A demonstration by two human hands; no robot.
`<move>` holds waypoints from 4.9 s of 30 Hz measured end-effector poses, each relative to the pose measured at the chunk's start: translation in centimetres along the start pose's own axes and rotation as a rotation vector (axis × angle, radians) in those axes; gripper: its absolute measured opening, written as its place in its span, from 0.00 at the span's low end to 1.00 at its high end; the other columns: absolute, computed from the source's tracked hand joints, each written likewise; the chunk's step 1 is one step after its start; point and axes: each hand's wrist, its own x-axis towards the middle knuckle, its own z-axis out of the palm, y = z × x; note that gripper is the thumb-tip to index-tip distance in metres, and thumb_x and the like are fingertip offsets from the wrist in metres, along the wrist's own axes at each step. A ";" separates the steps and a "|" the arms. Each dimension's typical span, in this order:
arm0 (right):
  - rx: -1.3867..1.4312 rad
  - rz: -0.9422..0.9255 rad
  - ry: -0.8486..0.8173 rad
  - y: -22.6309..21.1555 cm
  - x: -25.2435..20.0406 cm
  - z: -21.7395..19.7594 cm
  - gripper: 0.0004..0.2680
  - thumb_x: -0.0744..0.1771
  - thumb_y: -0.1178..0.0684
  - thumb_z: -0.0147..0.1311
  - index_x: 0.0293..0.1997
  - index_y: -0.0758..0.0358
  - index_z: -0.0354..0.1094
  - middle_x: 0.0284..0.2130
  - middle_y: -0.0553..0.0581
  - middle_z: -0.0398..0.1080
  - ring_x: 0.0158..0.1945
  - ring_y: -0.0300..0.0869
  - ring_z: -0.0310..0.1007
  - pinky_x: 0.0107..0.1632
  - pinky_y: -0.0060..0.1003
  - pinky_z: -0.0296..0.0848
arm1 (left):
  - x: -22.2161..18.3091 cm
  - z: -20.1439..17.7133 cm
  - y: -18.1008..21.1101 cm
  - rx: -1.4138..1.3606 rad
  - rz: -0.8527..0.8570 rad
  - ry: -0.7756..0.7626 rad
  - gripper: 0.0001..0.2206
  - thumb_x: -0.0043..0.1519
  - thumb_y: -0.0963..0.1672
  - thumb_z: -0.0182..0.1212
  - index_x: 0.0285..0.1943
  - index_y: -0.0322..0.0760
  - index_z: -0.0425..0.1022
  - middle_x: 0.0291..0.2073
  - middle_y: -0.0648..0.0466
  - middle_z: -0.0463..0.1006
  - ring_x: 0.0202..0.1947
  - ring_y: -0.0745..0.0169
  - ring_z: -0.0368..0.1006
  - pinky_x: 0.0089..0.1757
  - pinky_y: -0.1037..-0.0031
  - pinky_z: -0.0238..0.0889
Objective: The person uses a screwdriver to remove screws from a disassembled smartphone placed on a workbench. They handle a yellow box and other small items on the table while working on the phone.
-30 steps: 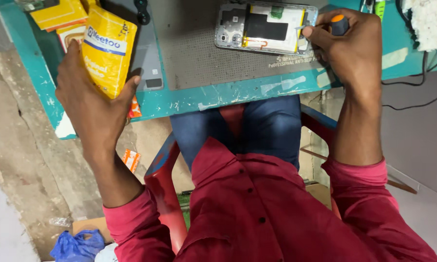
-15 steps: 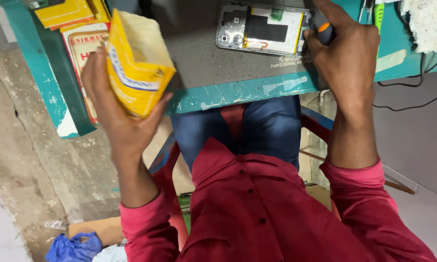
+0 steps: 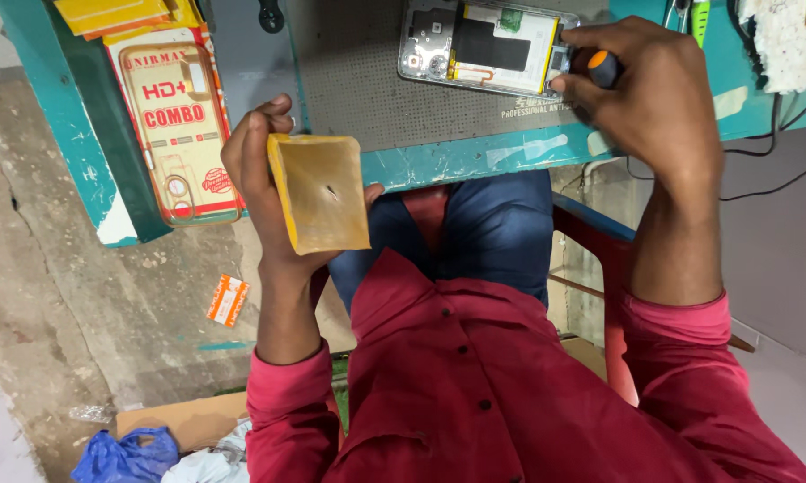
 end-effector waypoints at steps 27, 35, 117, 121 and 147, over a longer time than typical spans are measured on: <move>0.496 0.264 0.146 0.1 -0.7 -0.9 0.06 0.68 0.64 0.68 0.44 0.68 0.73 0.33 0.53 0.74 0.28 0.31 0.69 0.29 0.23 0.63 | 0.0 4.5 0.1 -0.233 0.013 0.014 0.53 0.54 0.45 0.91 0.80 0.50 0.46 0.70 0.52 0.55 0.62 0.62 0.61 0.57 0.75 0.65; 0.437 -0.084 0.188 -5.8 -5.0 -2.0 0.08 0.70 0.69 0.68 0.48 0.74 0.70 0.41 0.63 0.77 0.37 0.41 0.78 0.36 0.28 0.74 | 1.2 5.7 -0.3 -0.253 0.172 0.025 0.40 0.57 0.43 0.82 0.72 0.46 0.52 0.62 0.50 0.61 0.68 0.47 0.63 0.68 0.53 0.55; -0.020 -0.405 -0.048 -16.6 -3.5 -3.4 0.10 0.60 0.65 0.72 0.41 0.66 0.79 0.32 0.56 0.72 0.26 0.39 0.71 0.26 0.32 0.66 | 1.9 8.1 1.7 -0.137 0.292 0.290 0.42 0.52 0.47 0.87 0.66 0.47 0.53 0.49 0.51 0.66 0.56 0.48 0.70 0.62 0.47 0.60; 0.102 -0.359 0.053 -14.9 -4.7 -3.6 0.10 0.63 0.67 0.70 0.46 0.67 0.78 0.36 0.59 0.72 0.30 0.40 0.73 0.30 0.29 0.66 | 1.7 7.7 1.8 -0.127 0.283 0.280 0.43 0.53 0.48 0.86 0.66 0.47 0.51 0.50 0.50 0.65 0.54 0.47 0.69 0.62 0.48 0.61; 0.323 -0.319 0.143 -15.0 -1.9 3.2 0.08 0.68 0.66 0.69 0.49 0.73 0.73 0.40 0.63 0.76 0.40 0.45 0.79 0.41 0.33 0.74 | 0.2 3.6 2.8 -0.069 -0.005 0.081 0.52 0.56 0.56 0.81 0.78 0.33 0.43 0.69 0.40 0.53 0.72 0.43 0.52 0.67 0.63 0.55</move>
